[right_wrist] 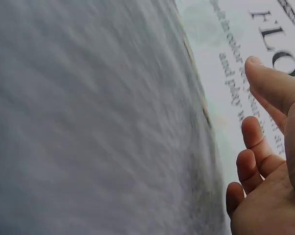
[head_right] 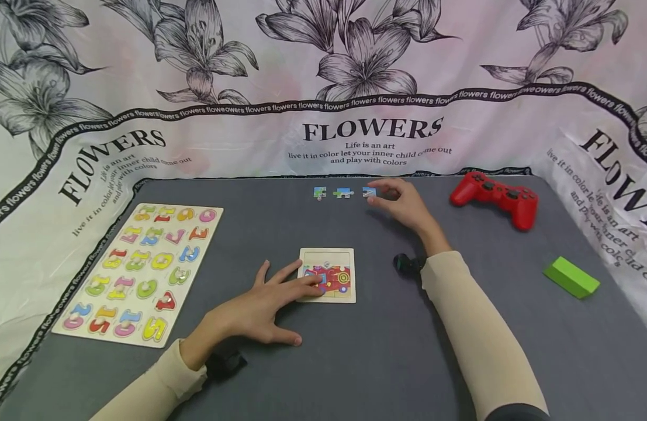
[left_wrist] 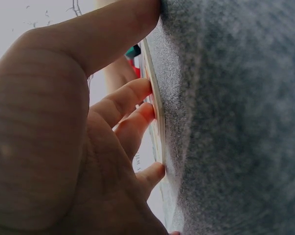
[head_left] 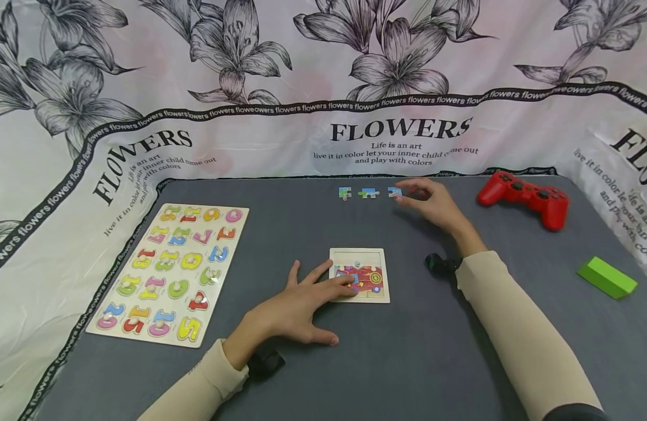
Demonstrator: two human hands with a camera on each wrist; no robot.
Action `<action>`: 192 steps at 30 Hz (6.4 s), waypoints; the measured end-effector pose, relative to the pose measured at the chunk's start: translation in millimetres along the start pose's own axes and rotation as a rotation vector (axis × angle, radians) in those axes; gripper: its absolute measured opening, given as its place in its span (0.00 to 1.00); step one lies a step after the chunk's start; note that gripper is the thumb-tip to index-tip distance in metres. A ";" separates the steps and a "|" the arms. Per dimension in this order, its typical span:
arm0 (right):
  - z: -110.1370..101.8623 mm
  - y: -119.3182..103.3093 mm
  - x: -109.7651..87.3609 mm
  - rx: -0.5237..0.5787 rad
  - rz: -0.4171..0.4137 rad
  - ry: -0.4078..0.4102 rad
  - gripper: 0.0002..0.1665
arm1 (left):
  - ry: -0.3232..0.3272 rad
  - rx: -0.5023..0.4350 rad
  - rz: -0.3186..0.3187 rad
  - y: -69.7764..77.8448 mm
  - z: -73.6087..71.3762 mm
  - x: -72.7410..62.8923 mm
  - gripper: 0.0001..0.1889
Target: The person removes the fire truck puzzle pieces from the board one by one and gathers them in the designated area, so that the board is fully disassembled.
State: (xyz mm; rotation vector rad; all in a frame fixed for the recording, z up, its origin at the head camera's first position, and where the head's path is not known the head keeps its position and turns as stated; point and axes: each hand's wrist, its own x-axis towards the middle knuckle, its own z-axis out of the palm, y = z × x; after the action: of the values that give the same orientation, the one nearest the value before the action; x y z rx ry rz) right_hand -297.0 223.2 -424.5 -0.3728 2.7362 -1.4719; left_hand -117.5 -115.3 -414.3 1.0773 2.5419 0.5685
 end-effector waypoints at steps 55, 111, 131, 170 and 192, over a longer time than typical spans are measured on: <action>54.4 -47.0 -56.9 -0.035 -0.266 -0.341 0.17 | -0.016 0.028 0.013 -1.0 -6.6 -0.5 0.45; 74.8 -63.3 -66.2 -0.144 -0.378 -0.491 0.13 | -0.005 0.020 -0.078 -13.2 -17.2 -5.0 0.38; 75.8 -65.6 -68.6 -0.181 -0.360 -0.508 0.15 | 0.001 0.030 -0.070 -10.9 -17.5 -5.1 0.37; 76.9 -66.2 -69.4 -0.151 -0.355 -0.500 0.14 | 0.003 0.047 -0.061 -10.2 -16.2 -5.4 0.38; 84.7 -69.9 -70.8 -0.066 -0.330 -0.468 0.06 | 0.005 0.036 -0.067 -10.4 -15.4 -4.5 0.37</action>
State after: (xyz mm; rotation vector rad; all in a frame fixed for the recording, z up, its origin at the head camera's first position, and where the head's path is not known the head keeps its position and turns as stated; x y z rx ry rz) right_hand -203.7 131.8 -421.2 -1.0623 2.4232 -1.1521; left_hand -127.5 -128.8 -405.1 0.9999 2.5907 0.5107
